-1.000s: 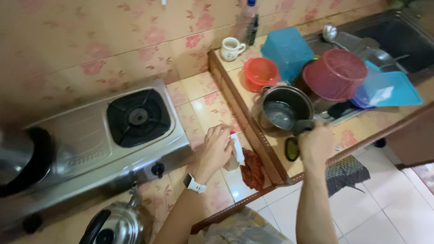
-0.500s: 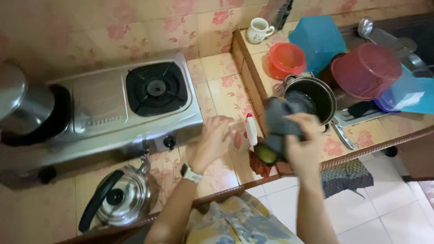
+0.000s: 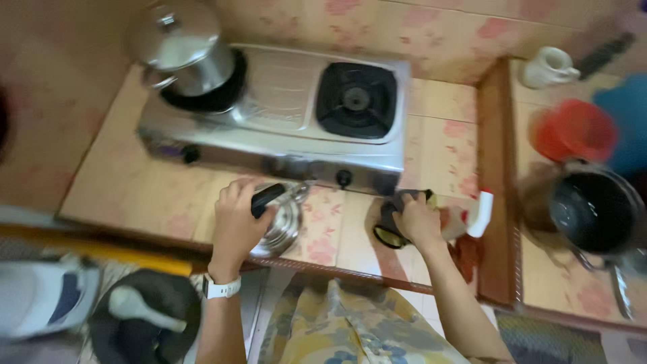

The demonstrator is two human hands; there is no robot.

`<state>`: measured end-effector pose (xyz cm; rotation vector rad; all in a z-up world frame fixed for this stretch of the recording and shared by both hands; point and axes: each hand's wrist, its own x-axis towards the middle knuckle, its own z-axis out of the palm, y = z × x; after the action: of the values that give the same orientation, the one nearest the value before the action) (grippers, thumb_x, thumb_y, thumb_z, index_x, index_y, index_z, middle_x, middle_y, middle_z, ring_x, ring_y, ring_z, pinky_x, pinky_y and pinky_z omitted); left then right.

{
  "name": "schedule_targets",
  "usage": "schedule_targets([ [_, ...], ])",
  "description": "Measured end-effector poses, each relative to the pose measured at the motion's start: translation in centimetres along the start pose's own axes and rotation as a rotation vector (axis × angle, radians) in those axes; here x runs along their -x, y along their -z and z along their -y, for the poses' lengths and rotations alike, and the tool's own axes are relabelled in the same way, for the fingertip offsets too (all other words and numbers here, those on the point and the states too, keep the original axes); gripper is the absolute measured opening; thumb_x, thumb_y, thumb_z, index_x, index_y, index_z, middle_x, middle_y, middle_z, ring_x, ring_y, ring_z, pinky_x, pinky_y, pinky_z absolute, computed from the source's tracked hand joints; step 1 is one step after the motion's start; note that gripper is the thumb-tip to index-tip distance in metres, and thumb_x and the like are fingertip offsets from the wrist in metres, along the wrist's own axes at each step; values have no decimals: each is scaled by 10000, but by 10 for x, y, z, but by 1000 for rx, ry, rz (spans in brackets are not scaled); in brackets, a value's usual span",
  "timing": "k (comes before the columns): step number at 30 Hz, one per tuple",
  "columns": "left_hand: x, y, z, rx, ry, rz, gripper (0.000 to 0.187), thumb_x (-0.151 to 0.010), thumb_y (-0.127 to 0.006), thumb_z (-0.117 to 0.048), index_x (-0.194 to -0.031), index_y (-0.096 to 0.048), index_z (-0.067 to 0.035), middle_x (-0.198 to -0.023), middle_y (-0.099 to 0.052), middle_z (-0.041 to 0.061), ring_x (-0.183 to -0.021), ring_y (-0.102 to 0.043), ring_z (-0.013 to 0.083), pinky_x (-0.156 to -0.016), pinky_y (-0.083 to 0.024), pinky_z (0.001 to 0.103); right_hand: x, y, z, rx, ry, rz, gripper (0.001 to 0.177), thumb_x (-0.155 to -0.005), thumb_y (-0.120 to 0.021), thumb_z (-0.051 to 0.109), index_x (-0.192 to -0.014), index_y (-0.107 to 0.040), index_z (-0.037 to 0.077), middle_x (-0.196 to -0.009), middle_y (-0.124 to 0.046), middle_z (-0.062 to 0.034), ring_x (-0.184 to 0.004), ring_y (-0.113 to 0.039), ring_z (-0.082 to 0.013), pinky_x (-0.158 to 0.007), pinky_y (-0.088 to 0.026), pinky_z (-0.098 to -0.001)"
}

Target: The person carries a stainless steel kettle to a counter, pours water from an orange thermos into the kettle, places the kettle on a gas stove and turns on the burner. They then take a cup and saucer from a dish rack, open a container of coffee powder, and scoop coffee into the cup with a spoon.

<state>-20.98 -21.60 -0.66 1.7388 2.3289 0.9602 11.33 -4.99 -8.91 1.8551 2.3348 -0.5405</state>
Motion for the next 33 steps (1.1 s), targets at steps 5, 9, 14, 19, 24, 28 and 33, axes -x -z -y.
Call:
schedule_targets([
  [5, 44, 4, 52, -122, 206, 79, 519, -744, -823, -247, -1192, -650, -50, -1077, -695, 180, -990, -642, 404, -839, -491, 523, -12, -6, 75, -329, 651, -98, 558, -802, -769, 190, -1311, -587, 48, -1279, -590, -219, -1206, -588, -426, -1016, -495, -456],
  [9, 63, -16, 78, 126, 295, 11, 415, -844, -760, -160, -1219, -643, -25, -1046, -691, 206, -935, -672, 391, -784, -531, 464, -15, -2, 156, -483, 1069, -80, 643, -814, -726, 95, -1407, -500, -7, -1327, -558, -297, -1157, -575, -467, -972, -480, -470],
  [14, 72, -25, 77, 365, 296, -65, 339, -869, -753, -103, -1168, -636, 4, -1005, -683, 195, -879, -674, 346, -737, -537, 397, -12, 11, 204, -342, 972, 115, 418, -836, -682, 42, -1250, -629, 54, -1170, -653, -193, -1049, -651, -409, -897, -512, -472],
  [19, 58, 7, 42, 409, 224, -129, 395, -839, -770, -79, -1197, -626, 7, -1036, -684, 185, -915, -679, 305, -747, -539, 363, -2, 39, 205, -378, 963, 132, 314, -808, -721, 41, -1120, -688, 52, -1057, -681, -145, -976, -667, -380, -829, -517, -472],
  [24, 8, 65, -3, 421, 153, -76, 349, -851, -747, -56, -1193, -681, -35, -1024, -729, 127, -832, -698, 239, -691, -533, 313, 0, 101, 184, -443, 910, 102, 376, -790, -782, 90, -1149, -678, 51, -993, -676, -125, -824, -677, -324, -750, -533, -402],
  [28, -51, 86, -43, 575, -2, -42, 322, -900, -734, -42, -1214, -666, -23, -1036, -683, 109, -907, -671, 202, -757, -537, 303, -12, 158, 158, -622, 932, -43, 356, -831, -778, 107, -1164, -679, 30, -1004, -686, -115, -874, -703, -248, -743, -562, -348],
  [33, -130, 65, -75, 643, -66, 5, 339, -886, -755, -54, -1219, -689, -54, -1024, -699, 65, -918, -664, 141, -763, -548, 290, -42, 221, 122, -583, 887, -210, 345, -860, -773, 118, -1176, -684, 14, -1010, -703, -109, -858, -699, -222, -751, -570, -336],
])
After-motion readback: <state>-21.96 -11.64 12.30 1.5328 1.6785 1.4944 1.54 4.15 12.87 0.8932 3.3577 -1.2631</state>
